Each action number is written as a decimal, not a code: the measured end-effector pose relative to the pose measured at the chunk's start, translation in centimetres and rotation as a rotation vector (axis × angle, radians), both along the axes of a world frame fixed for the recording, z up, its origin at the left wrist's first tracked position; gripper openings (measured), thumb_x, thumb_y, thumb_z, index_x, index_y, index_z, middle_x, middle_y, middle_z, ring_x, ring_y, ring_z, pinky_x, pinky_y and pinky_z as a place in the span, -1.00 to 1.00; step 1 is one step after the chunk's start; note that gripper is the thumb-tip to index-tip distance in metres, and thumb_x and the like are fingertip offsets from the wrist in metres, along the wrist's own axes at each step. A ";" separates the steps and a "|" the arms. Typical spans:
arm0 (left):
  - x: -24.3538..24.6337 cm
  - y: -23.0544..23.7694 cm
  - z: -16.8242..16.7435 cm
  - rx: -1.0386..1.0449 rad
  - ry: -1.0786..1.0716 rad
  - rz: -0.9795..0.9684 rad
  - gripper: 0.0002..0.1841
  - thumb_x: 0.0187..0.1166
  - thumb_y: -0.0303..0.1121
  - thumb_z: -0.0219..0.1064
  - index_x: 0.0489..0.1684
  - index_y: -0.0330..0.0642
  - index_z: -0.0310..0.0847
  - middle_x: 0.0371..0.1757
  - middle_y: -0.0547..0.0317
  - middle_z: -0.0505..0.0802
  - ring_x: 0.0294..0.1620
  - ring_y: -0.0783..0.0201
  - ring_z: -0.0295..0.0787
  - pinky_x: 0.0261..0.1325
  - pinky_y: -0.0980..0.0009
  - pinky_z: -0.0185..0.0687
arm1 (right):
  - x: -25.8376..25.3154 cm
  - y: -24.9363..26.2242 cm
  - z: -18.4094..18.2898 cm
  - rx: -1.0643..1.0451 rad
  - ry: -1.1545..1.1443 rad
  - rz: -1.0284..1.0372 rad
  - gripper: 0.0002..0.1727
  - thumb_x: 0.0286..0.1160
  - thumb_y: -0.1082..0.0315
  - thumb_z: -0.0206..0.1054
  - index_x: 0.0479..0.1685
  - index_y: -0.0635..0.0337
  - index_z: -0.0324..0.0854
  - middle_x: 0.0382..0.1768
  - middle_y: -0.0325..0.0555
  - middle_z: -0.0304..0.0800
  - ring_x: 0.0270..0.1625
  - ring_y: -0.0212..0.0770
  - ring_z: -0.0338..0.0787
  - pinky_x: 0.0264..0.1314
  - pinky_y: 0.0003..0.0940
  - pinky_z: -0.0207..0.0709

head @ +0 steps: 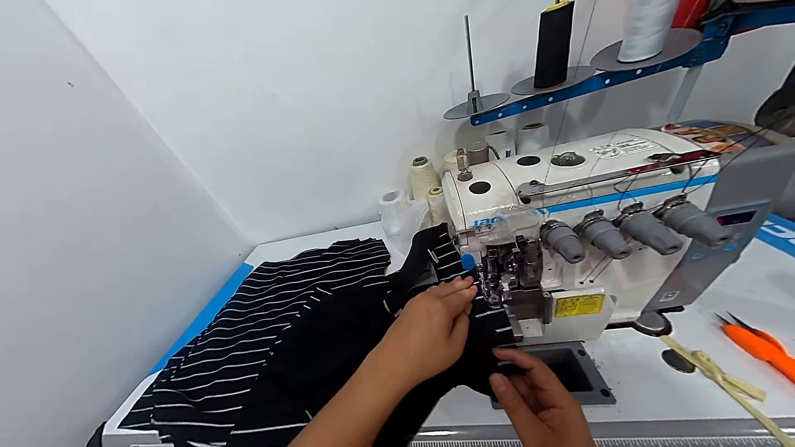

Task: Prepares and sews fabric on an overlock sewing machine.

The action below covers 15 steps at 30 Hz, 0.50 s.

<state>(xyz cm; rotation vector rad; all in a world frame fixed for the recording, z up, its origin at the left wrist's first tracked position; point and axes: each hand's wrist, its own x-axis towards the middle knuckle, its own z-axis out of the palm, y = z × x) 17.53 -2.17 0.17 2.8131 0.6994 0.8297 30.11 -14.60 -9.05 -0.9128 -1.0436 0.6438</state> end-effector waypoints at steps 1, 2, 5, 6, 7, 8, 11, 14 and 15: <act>-0.2 0.1 -0.1 0.002 -0.006 -0.011 -0.64 0.64 -0.46 0.12 0.19 -0.35 0.81 0.35 -0.03 0.84 0.47 0.17 0.74 0.52 0.27 0.58 | 0.0 0.0 0.0 -0.036 -0.007 0.013 -0.63 0.50 0.50 0.40 0.24 0.49 0.57 0.06 -0.17 0.85 -0.11 -0.52 0.86 0.04 -0.54 0.79; -0.4 0.3 -0.1 0.012 -0.011 -0.023 -0.64 0.67 -0.43 0.12 0.18 -0.32 0.82 0.35 0.00 0.85 0.47 0.19 0.73 0.53 0.28 0.57 | 0.1 -0.1 0.0 -0.065 -0.007 0.018 -0.60 0.47 0.49 0.43 0.25 0.51 0.57 0.05 -0.13 0.86 -0.08 -0.47 0.87 0.06 -0.51 0.80; -1.4 0.7 0.1 0.059 0.032 -0.059 -0.64 0.73 -0.25 0.12 0.13 -0.17 0.84 0.26 0.13 0.85 0.37 0.24 0.74 0.42 0.20 0.62 | 0.3 -0.2 0.0 -0.099 -0.002 0.011 -0.55 0.38 0.50 0.52 0.24 0.47 0.55 -0.01 -0.13 0.88 -0.11 -0.41 0.90 0.01 -0.45 0.84; -1.7 0.9 0.5 0.057 0.072 -0.072 -0.63 0.73 -0.17 0.12 0.14 -0.12 0.82 0.22 0.17 0.83 0.33 0.24 0.73 0.37 0.15 0.62 | 0.4 -0.2 -0.1 -0.102 0.003 0.017 -0.53 0.36 0.51 0.53 0.24 0.48 0.54 0.00 -0.12 0.87 -0.11 -0.39 0.91 0.02 -0.43 0.84; -1.9 1.2 1.0 0.043 0.123 -0.088 -0.62 0.72 -0.08 0.14 0.15 -0.09 0.79 0.20 0.16 0.81 0.31 0.22 0.71 0.32 0.10 0.62 | 0.4 -0.2 -0.1 -0.104 0.012 0.024 -0.52 0.35 0.52 0.54 0.25 0.49 0.52 0.02 -0.11 0.85 -0.10 -0.38 0.91 0.02 -0.42 0.85; -2.1 1.5 1.6 0.026 0.174 -0.104 -0.59 0.69 0.00 0.18 0.16 -0.10 0.77 0.19 0.15 0.81 0.29 0.19 0.71 0.29 0.06 0.62 | 0.4 -0.2 -0.1 -0.109 0.025 0.029 -0.50 0.33 0.53 0.55 0.24 0.48 0.50 0.03 -0.10 0.84 -0.10 -0.38 0.91 0.01 -0.41 0.86; -1.9 3.0 3.3 0.027 0.305 -0.168 -0.51 0.53 0.16 0.34 0.00 -0.11 0.75 -0.05 0.17 0.82 0.09 0.19 0.74 0.22 0.01 0.58 | 0.3 0.1 0.0 -0.149 0.053 0.044 -0.47 0.26 0.52 0.60 0.20 0.41 0.47 -0.03 -0.14 0.81 -0.16 -0.39 0.89 -0.06 -0.44 0.85; -1.0 4.7 4.3 0.050 0.429 -0.279 -0.48 0.45 0.26 0.36 -0.40 -0.09 0.69 -0.46 0.27 0.70 -0.27 0.27 0.66 0.06 0.04 0.46 | 0.2 0.3 0.2 -0.219 0.064 0.094 -0.54 0.26 0.50 0.60 0.12 0.33 0.52 -0.11 -0.18 0.82 -0.18 -0.41 0.87 -0.09 -0.46 0.82; -0.6 5.2 4.5 0.040 0.459 -0.328 -0.47 0.45 0.25 0.36 -0.51 -0.09 0.66 -0.52 0.28 0.65 -0.33 0.29 0.62 0.02 0.06 0.43 | 0.3 0.3 0.3 -0.237 0.067 0.114 -0.58 0.28 0.52 0.59 0.10 0.31 0.55 -0.11 -0.17 0.88 -0.14 -0.39 0.91 -0.05 -0.44 0.84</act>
